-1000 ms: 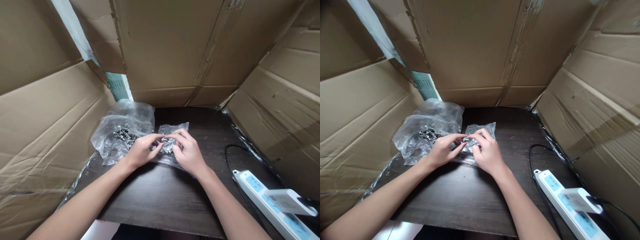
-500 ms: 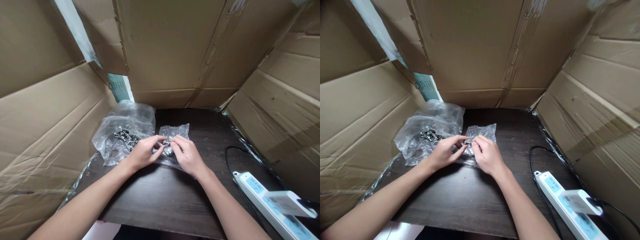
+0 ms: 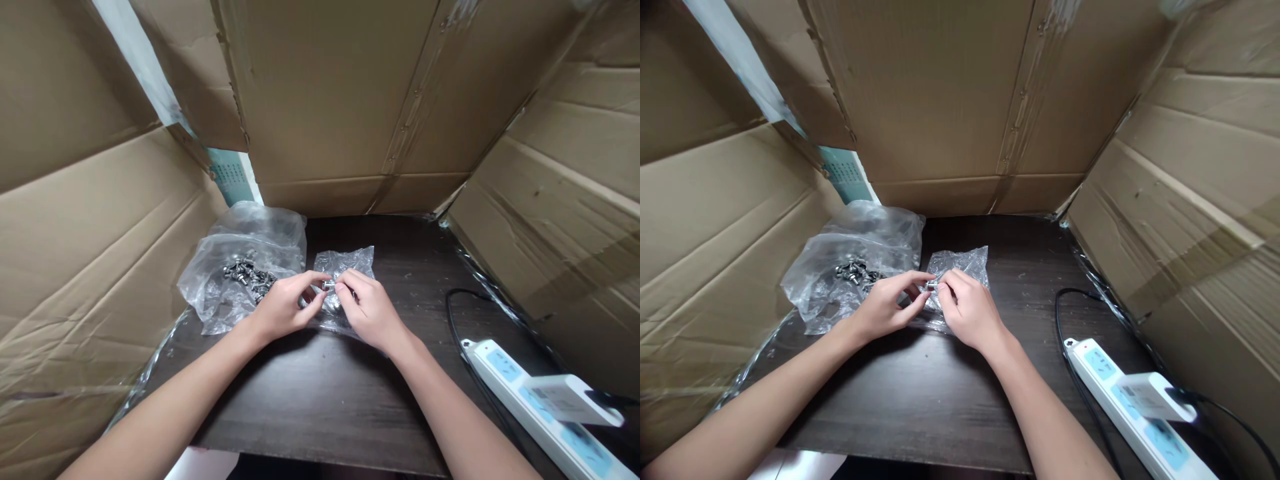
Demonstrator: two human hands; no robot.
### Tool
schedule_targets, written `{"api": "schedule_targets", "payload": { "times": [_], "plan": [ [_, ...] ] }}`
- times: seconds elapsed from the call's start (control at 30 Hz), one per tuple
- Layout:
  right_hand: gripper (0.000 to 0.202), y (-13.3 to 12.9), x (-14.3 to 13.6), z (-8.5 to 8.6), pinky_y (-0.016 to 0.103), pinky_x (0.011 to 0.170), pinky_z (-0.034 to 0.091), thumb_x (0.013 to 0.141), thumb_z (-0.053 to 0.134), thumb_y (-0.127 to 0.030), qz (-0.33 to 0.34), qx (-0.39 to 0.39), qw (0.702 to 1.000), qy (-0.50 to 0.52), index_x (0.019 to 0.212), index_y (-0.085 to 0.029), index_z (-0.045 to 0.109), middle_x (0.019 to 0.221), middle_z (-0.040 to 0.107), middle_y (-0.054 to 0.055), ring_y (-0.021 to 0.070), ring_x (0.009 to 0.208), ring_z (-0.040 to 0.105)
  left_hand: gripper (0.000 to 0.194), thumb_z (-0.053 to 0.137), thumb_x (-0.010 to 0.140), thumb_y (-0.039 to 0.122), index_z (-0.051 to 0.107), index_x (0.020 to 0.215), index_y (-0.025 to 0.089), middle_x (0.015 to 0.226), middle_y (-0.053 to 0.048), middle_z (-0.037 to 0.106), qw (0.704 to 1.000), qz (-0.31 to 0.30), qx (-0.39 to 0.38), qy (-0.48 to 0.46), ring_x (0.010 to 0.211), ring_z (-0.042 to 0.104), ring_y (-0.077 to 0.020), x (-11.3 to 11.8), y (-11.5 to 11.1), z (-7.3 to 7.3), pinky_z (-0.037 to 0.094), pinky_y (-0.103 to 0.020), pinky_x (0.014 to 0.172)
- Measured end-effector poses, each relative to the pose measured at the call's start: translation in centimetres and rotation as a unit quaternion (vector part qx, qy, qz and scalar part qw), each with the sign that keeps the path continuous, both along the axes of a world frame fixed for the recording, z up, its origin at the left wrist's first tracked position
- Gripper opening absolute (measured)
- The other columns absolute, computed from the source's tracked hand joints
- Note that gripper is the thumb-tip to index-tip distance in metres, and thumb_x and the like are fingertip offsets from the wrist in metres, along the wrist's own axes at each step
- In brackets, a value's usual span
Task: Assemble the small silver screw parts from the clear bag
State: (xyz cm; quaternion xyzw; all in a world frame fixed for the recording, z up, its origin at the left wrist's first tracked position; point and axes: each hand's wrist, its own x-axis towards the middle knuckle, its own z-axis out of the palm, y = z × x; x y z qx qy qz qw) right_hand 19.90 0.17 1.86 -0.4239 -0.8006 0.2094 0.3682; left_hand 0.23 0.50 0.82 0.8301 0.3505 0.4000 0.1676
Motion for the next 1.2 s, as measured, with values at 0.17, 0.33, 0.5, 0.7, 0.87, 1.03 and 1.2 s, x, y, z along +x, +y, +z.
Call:
{"api": "schedule_targets", "payload": {
  "times": [0.17, 0.33, 0.5, 0.7, 0.87, 1.03, 1.2],
  "plan": [
    [0.025, -0.14, -0.09, 0.13, 0.028, 0.065, 0.036, 0.098, 0.045, -0.021, 0.001, -0.005, 1.000, -0.007, 0.073, -0.020, 0.047, 0.073, 0.051, -0.001, 0.0141, 0.067, 0.048, 0.025, 0.059, 0.090, 0.018, 0.062, 0.115, 0.016, 0.088, -0.003, 0.073, 1.000, -0.004, -0.011, 0.010, 0.066, 0.068, -0.0116, -0.12, -0.01, 0.09, 0.057, -0.023, 0.069],
    [0.021, -0.29, -0.12, 0.21, 0.028, 0.066, 0.037, 0.095, 0.047, -0.018, 0.004, -0.008, 1.000, -0.009, 0.074, -0.020, 0.052, 0.074, 0.053, 0.000, 0.0140, 0.068, 0.050, 0.024, 0.059, 0.090, 0.018, 0.061, 0.113, 0.016, 0.091, -0.004, 0.072, 1.000, -0.005, 0.001, 0.019, 0.066, 0.068, -0.0115, -0.18, 0.04, 0.06, 0.056, -0.023, 0.069],
    [0.018, -0.26, -0.15, 0.17, 0.027, 0.065, 0.037, 0.092, 0.050, -0.016, 0.003, -0.004, 1.000, -0.009, 0.075, -0.019, 0.055, 0.073, 0.055, -0.001, 0.0134, 0.066, 0.050, 0.024, 0.057, 0.088, 0.014, 0.061, 0.111, 0.016, 0.095, -0.004, 0.072, 1.000, -0.008, 0.008, 0.026, 0.069, 0.067, -0.0114, -0.25, 0.11, 0.03, 0.055, -0.023, 0.070],
    [0.018, -0.30, -0.19, 0.17, 0.027, 0.063, 0.035, 0.091, 0.051, -0.017, -0.003, -0.007, 1.000, -0.008, 0.075, -0.019, 0.057, 0.073, 0.056, -0.001, 0.0132, 0.066, 0.050, 0.024, 0.057, 0.088, 0.013, 0.062, 0.111, 0.016, 0.097, -0.004, 0.072, 1.000, -0.009, 0.011, 0.028, 0.070, 0.067, -0.0111, -0.28, 0.14, 0.05, 0.055, -0.023, 0.071],
    [0.023, -0.31, -0.12, 0.35, 0.027, 0.061, 0.034, 0.093, 0.050, -0.019, -0.012, -0.018, 1.000, 0.008, 0.071, -0.019, 0.054, 0.069, 0.053, -0.001, 0.0132, 0.063, 0.047, 0.023, 0.060, 0.090, 0.018, 0.061, 0.112, 0.015, 0.093, -0.003, 0.072, 1.000, -0.007, 0.006, 0.029, 0.068, 0.067, -0.0105, -0.29, -0.01, 0.06, 0.055, -0.022, 0.069],
    [0.027, -0.19, -0.05, 0.54, 0.027, 0.062, 0.035, 0.095, 0.047, -0.020, -0.012, -0.033, 0.999, 0.023, 0.069, -0.019, 0.052, 0.070, 0.055, -0.001, 0.0133, 0.064, 0.049, 0.023, 0.061, 0.091, 0.018, 0.062, 0.113, 0.015, 0.093, -0.003, 0.072, 0.999, -0.001, 0.020, 0.029, 0.066, 0.066, -0.0101, -0.23, -0.13, 0.14, 0.055, -0.023, 0.069],
    [0.028, -0.13, -0.02, 0.54, 0.027, 0.065, 0.037, 0.097, 0.046, -0.022, -0.013, -0.054, 0.998, 0.016, 0.071, -0.019, 0.054, 0.074, 0.059, 0.000, 0.0142, 0.069, 0.053, 0.022, 0.060, 0.092, 0.019, 0.062, 0.113, 0.015, 0.094, -0.004, 0.072, 0.999, -0.001, 0.034, 0.029, 0.067, 0.066, -0.0102, -0.20, 0.00, 0.06, 0.055, -0.023, 0.070]
  ]
}}
